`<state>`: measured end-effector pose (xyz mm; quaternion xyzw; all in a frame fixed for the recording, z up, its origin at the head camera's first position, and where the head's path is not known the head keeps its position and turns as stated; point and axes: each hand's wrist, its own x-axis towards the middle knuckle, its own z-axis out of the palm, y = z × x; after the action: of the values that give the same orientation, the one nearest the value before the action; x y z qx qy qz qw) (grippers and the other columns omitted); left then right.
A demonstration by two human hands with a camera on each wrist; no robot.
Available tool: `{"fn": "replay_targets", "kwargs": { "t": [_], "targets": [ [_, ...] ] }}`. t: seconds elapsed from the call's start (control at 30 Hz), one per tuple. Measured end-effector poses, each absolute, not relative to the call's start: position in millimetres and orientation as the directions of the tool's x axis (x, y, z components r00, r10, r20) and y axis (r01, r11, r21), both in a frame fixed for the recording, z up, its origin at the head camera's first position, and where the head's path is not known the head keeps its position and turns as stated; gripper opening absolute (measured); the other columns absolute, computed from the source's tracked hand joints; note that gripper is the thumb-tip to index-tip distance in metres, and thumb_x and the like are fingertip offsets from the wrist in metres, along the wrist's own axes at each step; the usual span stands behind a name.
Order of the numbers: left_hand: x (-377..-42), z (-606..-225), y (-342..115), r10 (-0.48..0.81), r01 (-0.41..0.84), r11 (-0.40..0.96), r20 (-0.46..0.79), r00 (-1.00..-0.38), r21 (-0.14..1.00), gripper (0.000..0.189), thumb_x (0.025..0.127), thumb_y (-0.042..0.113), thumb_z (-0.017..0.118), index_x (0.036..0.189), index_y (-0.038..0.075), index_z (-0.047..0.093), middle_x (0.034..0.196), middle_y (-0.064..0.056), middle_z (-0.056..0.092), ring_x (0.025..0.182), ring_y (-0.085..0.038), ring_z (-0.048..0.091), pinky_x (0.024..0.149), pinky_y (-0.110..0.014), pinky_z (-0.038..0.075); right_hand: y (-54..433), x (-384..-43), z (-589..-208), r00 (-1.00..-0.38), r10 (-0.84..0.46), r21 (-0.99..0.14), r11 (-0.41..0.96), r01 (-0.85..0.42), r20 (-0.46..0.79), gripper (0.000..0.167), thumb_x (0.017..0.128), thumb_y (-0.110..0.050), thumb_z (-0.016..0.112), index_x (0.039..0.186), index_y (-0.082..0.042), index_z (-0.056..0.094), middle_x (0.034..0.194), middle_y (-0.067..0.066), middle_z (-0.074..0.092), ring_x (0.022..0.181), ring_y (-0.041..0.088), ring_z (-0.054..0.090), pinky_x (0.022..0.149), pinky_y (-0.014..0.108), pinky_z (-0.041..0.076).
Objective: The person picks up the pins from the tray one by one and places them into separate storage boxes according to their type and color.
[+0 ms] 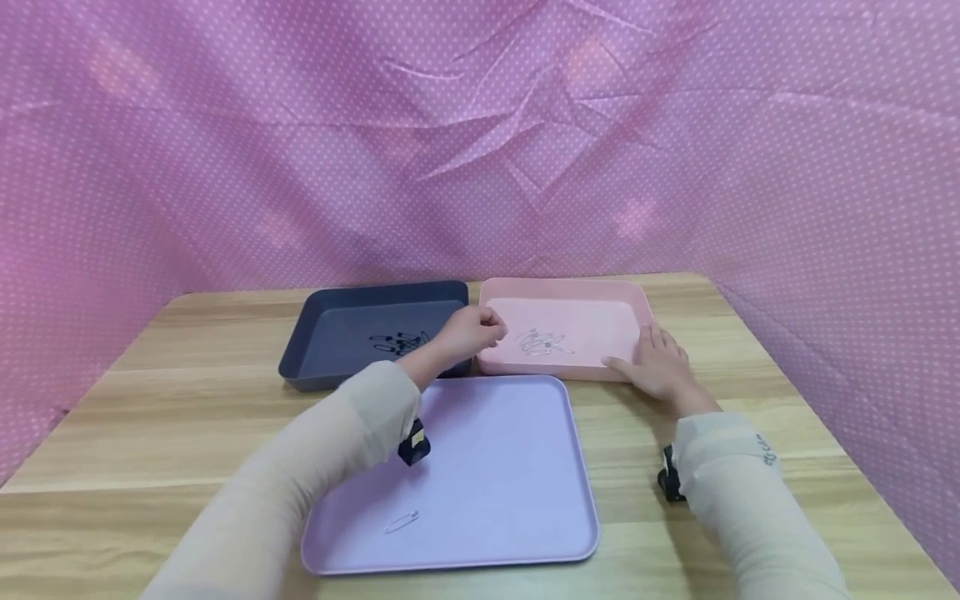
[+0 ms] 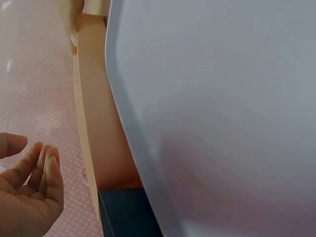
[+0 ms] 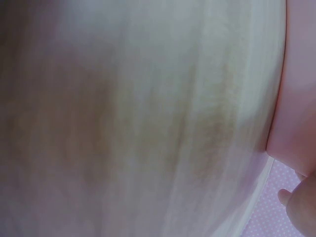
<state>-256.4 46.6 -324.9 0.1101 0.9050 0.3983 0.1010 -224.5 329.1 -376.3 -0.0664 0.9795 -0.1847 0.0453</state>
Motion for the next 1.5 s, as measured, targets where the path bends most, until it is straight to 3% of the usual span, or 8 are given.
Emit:
{"fn": "replay_targets", "kwargs": {
  "t": [0.23, 0.7, 1.23, 1.5],
  "targets": [
    [-237, -323, 29, 0.304, 0.089, 0.668, -0.163, -0.938, 0.739, 0.011, 0.084, 0.021, 0.054, 0.085, 0.012, 0.059, 0.081, 0.0, 0.058, 0.075, -0.015, 0.055, 0.058, -0.023, 0.043, 328, -225, -376, -0.986, -0.155, -0.361, 0.925, -0.122, -0.062, 0.096, 0.083, -0.057, 0.036, 0.128, 0.017, -0.004, 0.133, 0.035, -0.007, 0.12, 0.05, -0.001, 0.093, 0.058, 0.001],
    [-197, -328, -7, 0.468, 0.217, 0.674, -0.18, -0.865, 0.706, 0.008, 0.081, 0.016, 0.059, 0.086, 0.011, 0.062, 0.082, 0.003, 0.059, 0.075, -0.011, 0.051, 0.068, -0.024, 0.042, 330, -228, -377, -0.984, -0.16, -0.347, 0.929, -0.126, -0.072, 0.096, 0.083, -0.057, 0.035, 0.127, 0.018, -0.006, 0.133, 0.035, -0.009, 0.119, 0.051, -0.002, 0.093, 0.058, 0.002],
    [-150, -338, -45, 0.579, 0.291, 0.635, -0.191, -0.793, 0.716, 0.005, 0.077, 0.012, 0.063, 0.081, 0.009, 0.061, 0.066, 0.004, 0.055, 0.061, -0.008, 0.05, 0.057, -0.022, 0.041, 331, -229, -376, -0.984, -0.164, -0.342, 0.931, -0.128, -0.077, 0.096, 0.083, -0.057, 0.035, 0.127, 0.019, -0.004, 0.132, 0.036, -0.009, 0.119, 0.051, -0.002, 0.093, 0.058, 0.002],
    [-135, -348, -62, 0.57, 0.222, 0.64, -0.261, -0.779, 0.736, 0.01, 0.075, 0.014, 0.064, 0.082, 0.008, 0.06, 0.067, 0.004, 0.055, 0.058, -0.008, 0.05, 0.054, -0.023, 0.042, 332, -229, -377, -0.984, -0.16, -0.358, 0.926, -0.12, -0.084, 0.097, 0.083, -0.058, 0.034, 0.127, 0.018, -0.005, 0.132, 0.036, -0.01, 0.119, 0.051, -0.003, 0.093, 0.058, 0.001]
  ]
}}
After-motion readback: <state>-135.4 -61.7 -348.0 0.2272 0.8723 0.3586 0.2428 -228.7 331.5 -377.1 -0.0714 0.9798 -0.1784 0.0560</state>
